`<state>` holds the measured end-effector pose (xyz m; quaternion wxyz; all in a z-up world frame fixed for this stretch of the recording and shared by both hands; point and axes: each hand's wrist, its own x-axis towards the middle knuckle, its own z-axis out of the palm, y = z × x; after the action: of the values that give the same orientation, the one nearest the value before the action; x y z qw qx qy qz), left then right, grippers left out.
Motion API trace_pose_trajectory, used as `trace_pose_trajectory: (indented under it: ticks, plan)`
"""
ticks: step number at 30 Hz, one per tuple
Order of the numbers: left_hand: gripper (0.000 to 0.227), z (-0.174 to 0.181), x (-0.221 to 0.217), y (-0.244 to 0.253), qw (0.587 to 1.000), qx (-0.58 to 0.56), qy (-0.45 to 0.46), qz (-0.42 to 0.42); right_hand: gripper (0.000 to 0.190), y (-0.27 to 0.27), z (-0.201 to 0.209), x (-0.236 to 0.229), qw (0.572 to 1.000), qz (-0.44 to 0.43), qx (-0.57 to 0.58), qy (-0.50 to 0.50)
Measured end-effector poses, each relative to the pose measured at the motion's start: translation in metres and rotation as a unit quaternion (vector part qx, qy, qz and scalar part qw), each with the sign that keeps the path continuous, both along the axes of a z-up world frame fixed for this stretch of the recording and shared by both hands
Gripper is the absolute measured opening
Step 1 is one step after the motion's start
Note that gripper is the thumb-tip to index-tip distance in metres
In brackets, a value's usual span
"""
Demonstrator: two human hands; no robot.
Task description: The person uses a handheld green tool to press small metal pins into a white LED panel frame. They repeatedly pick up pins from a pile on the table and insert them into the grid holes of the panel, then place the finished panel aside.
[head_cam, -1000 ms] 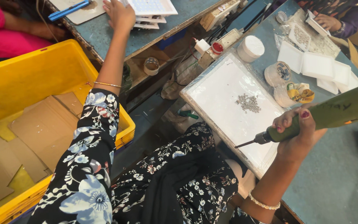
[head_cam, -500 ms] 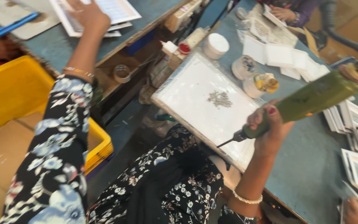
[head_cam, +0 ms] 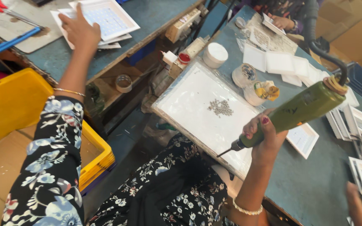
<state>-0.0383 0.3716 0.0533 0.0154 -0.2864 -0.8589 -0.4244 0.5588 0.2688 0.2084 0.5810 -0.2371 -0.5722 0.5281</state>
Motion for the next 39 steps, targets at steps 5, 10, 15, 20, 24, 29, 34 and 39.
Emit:
trace_pose_trajectory:
  ticks: [5,10,15,20,24,29,34,39]
  plan:
    - [0.029,-0.007,0.028,-0.031,0.938,-0.102,0.31,-0.114,0.03,-0.001,-0.001,-0.003,1.0,-0.007,0.0,-0.014]
    - [0.082,0.014,0.042,-0.072,0.949,-0.166,0.214,-0.161,0.029,0.001,-0.002,-0.002,1.0,-0.009,0.002,-0.014]
    - [0.083,0.004,0.032,-0.082,0.948,-0.079,0.258,-0.17,0.028,0.001,-0.004,-0.004,1.0,-0.003,0.003,-0.011]
    - [0.087,-0.021,0.026,-0.059,0.955,-0.038,0.266,-0.126,0.029,0.003,-0.006,-0.008,1.0,0.004,-0.005,0.0]
    - [0.091,-0.014,0.037,-0.032,0.971,-0.069,0.208,-0.1,0.03,0.004,-0.008,-0.006,1.0,-0.003,-0.007,-0.01]
    - [0.113,0.019,0.062,-0.032,0.972,-0.157,0.169,-0.039,0.03,0.004,-0.002,0.001,1.0,0.009,-0.002,0.0]
    - [0.101,0.054,0.132,-0.077,0.973,-0.02,0.164,-0.162,0.029,0.015,0.001,0.006,1.0,0.002,-0.016,0.018]
    - [0.083,0.086,0.254,-0.112,0.862,0.059,-0.181,-0.47,0.034,0.03,0.013,-0.007,1.0,-0.008,0.01,-0.001]
